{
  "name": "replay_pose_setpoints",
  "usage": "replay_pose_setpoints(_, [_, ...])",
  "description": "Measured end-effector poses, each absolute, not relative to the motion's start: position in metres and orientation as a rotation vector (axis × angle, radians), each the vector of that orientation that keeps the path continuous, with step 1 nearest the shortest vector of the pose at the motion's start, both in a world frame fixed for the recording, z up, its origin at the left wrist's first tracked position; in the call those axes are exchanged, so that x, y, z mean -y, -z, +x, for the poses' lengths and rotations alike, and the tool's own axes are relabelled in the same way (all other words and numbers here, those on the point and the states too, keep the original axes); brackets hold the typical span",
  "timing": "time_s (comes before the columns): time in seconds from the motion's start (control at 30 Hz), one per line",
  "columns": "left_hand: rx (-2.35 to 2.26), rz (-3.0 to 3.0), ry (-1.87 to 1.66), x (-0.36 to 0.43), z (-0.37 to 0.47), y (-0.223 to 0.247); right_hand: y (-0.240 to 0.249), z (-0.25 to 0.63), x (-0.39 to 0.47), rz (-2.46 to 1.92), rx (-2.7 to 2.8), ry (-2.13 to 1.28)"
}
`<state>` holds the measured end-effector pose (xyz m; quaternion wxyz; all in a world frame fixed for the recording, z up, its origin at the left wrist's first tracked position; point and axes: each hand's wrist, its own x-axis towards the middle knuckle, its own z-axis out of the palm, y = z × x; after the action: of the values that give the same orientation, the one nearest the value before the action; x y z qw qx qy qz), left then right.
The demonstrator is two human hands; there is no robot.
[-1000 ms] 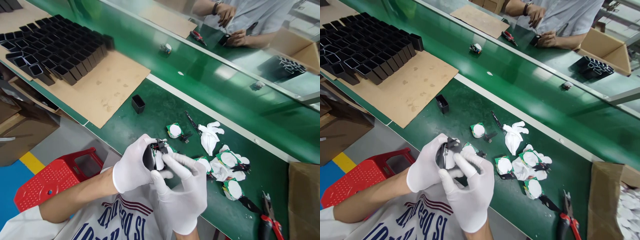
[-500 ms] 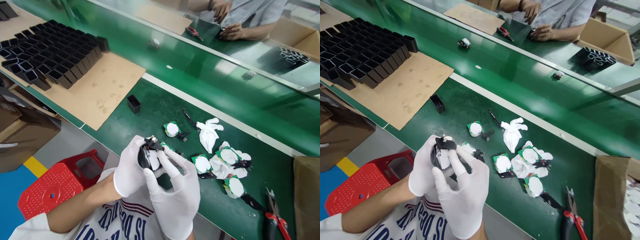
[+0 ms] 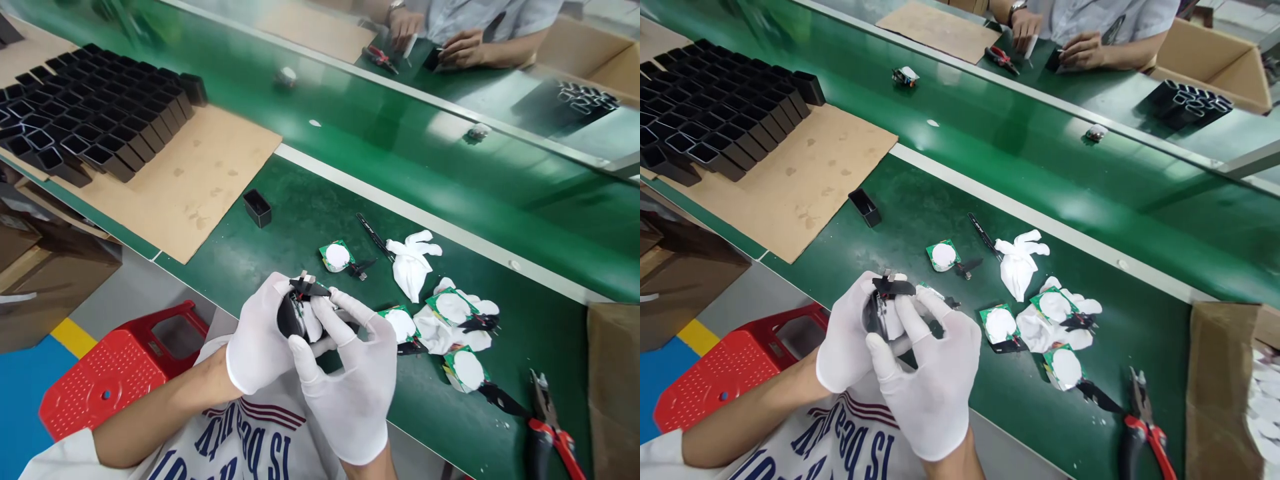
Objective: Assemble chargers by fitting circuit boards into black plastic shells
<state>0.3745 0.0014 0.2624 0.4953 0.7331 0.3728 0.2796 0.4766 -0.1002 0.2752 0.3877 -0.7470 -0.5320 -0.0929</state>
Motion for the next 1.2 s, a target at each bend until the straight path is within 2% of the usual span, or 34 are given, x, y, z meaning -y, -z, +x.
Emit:
replay_pose_setpoints(0.13, [-0.882, 1.829, -0.725, -0.002, 0.374, -0.260, -0.274, 0.475, 0.099, -1.902, 1.307, 0.178])
replay_pose_setpoints(0.47, [-0.817, 2.082, -1.053, -0.002, 0.377, -0.247, -0.255, 0.471, 0.105, -1.875, 1.240, 0.377])
replay_pose_setpoints(0.67, [-0.931, 2.145, -1.185, 0.000, 0.378, -0.238, -0.257, 0.470, 0.103, -1.915, 1.110, 0.420])
replay_pose_setpoints(1.2, [-0.909, 2.131, -1.234, 0.002, 0.378, -0.227, -0.254, 0.469, 0.103, -1.884, 1.256, 0.305])
